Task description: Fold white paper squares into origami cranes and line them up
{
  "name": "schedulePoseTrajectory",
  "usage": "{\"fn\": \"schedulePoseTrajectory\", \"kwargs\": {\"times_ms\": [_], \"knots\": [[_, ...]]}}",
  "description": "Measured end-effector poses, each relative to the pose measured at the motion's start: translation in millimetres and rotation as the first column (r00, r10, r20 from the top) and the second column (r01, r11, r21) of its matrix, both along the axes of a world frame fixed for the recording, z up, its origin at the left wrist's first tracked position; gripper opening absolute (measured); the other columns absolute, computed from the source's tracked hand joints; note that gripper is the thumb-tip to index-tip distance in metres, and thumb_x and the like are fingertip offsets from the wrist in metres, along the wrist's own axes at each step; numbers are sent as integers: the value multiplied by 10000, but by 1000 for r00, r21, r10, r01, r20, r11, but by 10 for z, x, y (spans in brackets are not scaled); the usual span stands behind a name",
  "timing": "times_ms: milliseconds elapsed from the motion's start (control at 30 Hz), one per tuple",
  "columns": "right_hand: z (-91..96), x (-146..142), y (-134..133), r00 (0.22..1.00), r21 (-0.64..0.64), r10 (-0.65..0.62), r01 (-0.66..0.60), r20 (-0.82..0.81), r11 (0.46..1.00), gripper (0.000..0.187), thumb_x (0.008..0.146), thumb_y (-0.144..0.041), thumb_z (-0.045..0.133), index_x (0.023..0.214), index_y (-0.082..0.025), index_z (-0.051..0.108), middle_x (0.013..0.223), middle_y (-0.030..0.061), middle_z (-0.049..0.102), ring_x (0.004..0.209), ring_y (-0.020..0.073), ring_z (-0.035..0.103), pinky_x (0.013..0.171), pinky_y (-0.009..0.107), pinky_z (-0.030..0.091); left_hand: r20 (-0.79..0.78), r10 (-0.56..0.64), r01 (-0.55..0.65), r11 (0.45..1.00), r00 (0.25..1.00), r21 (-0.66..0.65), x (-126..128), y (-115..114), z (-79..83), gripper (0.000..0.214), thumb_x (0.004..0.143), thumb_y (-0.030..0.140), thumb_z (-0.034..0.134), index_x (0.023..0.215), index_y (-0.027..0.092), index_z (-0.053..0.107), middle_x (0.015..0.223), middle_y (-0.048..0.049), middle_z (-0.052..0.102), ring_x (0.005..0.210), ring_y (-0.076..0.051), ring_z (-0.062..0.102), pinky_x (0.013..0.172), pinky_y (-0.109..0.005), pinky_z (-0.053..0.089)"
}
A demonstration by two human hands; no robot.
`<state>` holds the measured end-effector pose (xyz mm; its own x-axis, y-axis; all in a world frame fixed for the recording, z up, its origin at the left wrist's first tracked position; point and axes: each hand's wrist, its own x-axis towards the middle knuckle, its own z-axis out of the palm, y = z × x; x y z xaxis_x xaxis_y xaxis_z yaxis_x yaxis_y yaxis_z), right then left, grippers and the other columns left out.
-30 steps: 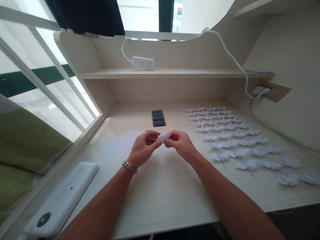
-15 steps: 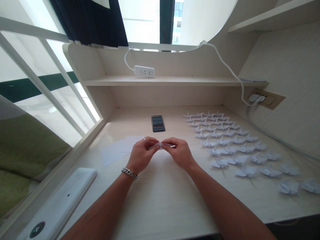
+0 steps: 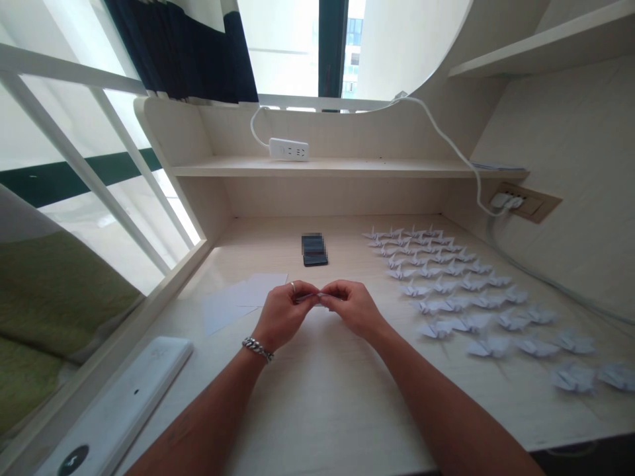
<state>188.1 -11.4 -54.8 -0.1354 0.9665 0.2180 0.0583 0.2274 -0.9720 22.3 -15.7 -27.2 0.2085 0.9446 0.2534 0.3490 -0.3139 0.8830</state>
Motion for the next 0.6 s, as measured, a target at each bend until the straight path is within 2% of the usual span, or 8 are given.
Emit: {"fn": "schedulePoseTrajectory", "kwargs": {"times_ms": [233,433,600], "knots": [[21,-4,-20,999,-25,25,-26,-26,999,146,704,-283,714,765,-151,704,666,19,659,606,135,575,603,279,470,95,-44,54,992,995,-115,-26,32,-11,137,722,259,705,797,145,706,710,-49,718,657,-162,655,636,-274,527],[91,-7,-44,985,-167,16,-45,-172,985,197,612,-283,774,748,-153,717,656,21,685,618,148,625,604,295,521,192,-57,87,984,980,-153,-7,32,1,154,685,246,734,778,128,703,676,-40,699,620,-144,634,622,-270,524],[151,-3,-62,971,-205,-15,-35,-240,978,198,566,-279,807,706,-162,730,630,14,685,606,141,630,600,288,535,226,-40,78,983,973,-163,3,16,33,150,677,237,739,771,126,707,665,-35,697,604,-137,628,612,-263,521]]}}
